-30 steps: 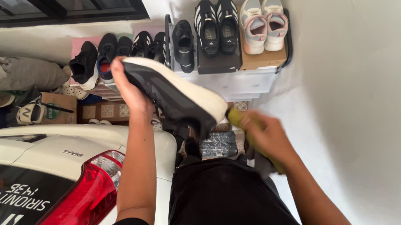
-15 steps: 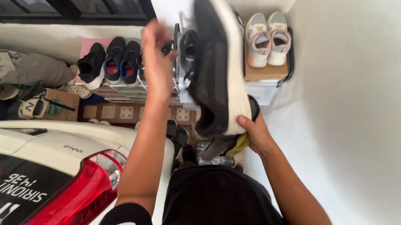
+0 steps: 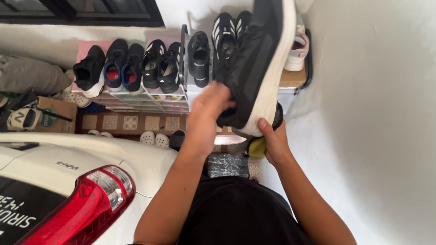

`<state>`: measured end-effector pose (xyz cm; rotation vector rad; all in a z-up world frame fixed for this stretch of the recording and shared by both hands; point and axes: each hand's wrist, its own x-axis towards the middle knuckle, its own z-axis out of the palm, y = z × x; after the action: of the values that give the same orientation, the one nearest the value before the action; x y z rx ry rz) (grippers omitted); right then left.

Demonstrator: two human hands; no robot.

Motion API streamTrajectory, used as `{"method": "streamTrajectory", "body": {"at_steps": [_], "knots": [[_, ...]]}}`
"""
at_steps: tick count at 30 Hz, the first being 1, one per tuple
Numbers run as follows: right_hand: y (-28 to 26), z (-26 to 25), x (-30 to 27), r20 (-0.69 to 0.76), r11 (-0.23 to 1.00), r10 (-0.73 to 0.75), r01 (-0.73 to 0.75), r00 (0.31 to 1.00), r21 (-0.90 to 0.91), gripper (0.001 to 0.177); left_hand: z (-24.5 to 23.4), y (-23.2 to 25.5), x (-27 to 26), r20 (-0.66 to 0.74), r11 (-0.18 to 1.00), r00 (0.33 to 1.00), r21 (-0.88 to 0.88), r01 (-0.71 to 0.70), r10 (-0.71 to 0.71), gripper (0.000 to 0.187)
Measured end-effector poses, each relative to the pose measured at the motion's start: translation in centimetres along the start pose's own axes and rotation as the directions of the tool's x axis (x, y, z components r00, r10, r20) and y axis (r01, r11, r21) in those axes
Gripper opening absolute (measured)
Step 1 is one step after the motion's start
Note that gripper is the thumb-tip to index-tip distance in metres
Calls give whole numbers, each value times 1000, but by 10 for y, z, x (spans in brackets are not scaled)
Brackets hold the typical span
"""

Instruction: The person wipes the exterior of a black sneaker with a yellow cloth, focusing on the sole and upper sections. They then place the shoe back on a shelf and pick up a blue sneaker to repeat the wiping process.

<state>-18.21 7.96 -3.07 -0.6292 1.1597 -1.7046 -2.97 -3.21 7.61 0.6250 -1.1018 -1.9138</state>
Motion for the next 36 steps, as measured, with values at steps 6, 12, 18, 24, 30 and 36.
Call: {"method": "streamTrajectory", "body": {"at_steps": [6,12,18,24,30,36], "knots": [[-1,-10,5,-19,995,84,-85,996,-61,87,-6,8,25,166,972,970,-125,199,-177,42],[-19,-11,0,68,948,4,18,998,-317,86,-9,0,40,239,938,911,-3,347,-336,43],[-96,-19,5,-156,344,149,-199,976,-917,61,-12,-24,45,137,981,977,-82,176,-164,34],[-183,-9,9,-336,548,-830,766,446,-337,48,-23,-32,44,86,987,991,-113,114,-105,33],[-111,65,43,354,44,-778,607,519,-794,53,-21,-46,30,225,871,954,-405,277,-199,25],[-36,53,-3,531,210,-414,645,740,-735,53,-44,-48,22,100,863,954,-406,300,-284,47]]}}
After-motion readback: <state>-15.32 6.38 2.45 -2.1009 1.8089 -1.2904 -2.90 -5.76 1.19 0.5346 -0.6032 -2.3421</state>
